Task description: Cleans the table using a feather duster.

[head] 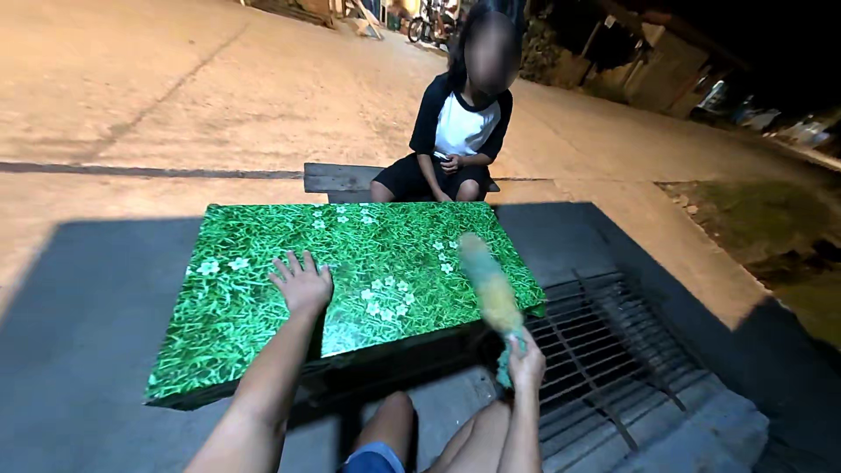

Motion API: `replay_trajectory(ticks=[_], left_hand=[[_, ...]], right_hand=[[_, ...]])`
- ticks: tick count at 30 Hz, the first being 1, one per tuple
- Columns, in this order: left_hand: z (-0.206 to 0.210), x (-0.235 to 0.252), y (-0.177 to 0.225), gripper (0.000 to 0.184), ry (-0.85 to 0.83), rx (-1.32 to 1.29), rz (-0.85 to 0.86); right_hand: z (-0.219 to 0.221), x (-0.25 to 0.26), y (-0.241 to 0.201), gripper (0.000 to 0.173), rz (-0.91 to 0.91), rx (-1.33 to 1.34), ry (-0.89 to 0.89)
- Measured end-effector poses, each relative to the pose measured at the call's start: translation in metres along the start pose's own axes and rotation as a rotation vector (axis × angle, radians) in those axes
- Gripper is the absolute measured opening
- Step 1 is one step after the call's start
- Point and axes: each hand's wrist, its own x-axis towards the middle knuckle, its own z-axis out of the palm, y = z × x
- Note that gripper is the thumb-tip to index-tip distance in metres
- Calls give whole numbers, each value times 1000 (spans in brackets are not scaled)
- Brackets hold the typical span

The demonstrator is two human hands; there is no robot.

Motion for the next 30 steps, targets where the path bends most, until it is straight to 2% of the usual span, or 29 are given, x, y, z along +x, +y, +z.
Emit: replay_trajectory(ticks=[2, 4, 6, 8, 10, 11, 13, 16, 18, 20, 21, 24, 26, 27, 28, 30], left_hand=[[4, -1, -3, 68, -7, -4, 2], [7, 0, -3, 67, 5, -29, 3], [6, 0, -1, 67, 10, -37, 0], [6, -2, -1, 66, 15, -33, 5], [7, -2, -1, 67, 16, -34, 8], [6, -2, -1, 67, 10, -34, 4], [6, -2, -1, 67, 6, -39, -1], [5, 0, -1, 67, 2, -35, -4], [6, 0, -2, 68, -13, -23, -10], [7, 3, -1, 67, -8, -24, -17], [6, 4, -1, 67, -10, -30, -18], [4, 1, -1, 67, -6, -48, -16], [10, 3, -4, 67, -5, -48, -6], [15, 6, -6, 68, -10, -33, -4], [18, 7, -7, 68, -7, -27, -5], [14, 5, -6, 68, 1, -29, -4]], right_hand=[[-1, 5, 4, 47, 157, -90, 121], [5, -4, -3, 51, 112, -125, 89], [17, -26, -12, 48, -98, -59, -70], [30, -46, -14, 47, -335, 118, -331], [33, -49, -14, 46, -460, 261, -587], [31, -44, -13, 44, -469, 268, -618], [27, -28, -9, 40, -396, 220, -473], [33, -4, -10, 40, -161, 120, -57], [40, -4, -17, 46, -42, 45, 56], [47, -19, -30, 49, -84, 25, -10], [49, -34, -35, 50, -138, 45, -103], [45, -76, -40, 52, -326, 230, -517], [31, -82, -33, 51, -397, 332, -771], [22, -78, -24, 48, -418, 350, -792], [14, -71, -12, 44, -411, 354, -725], [-1, -55, 12, 39, -286, 333, -444]])
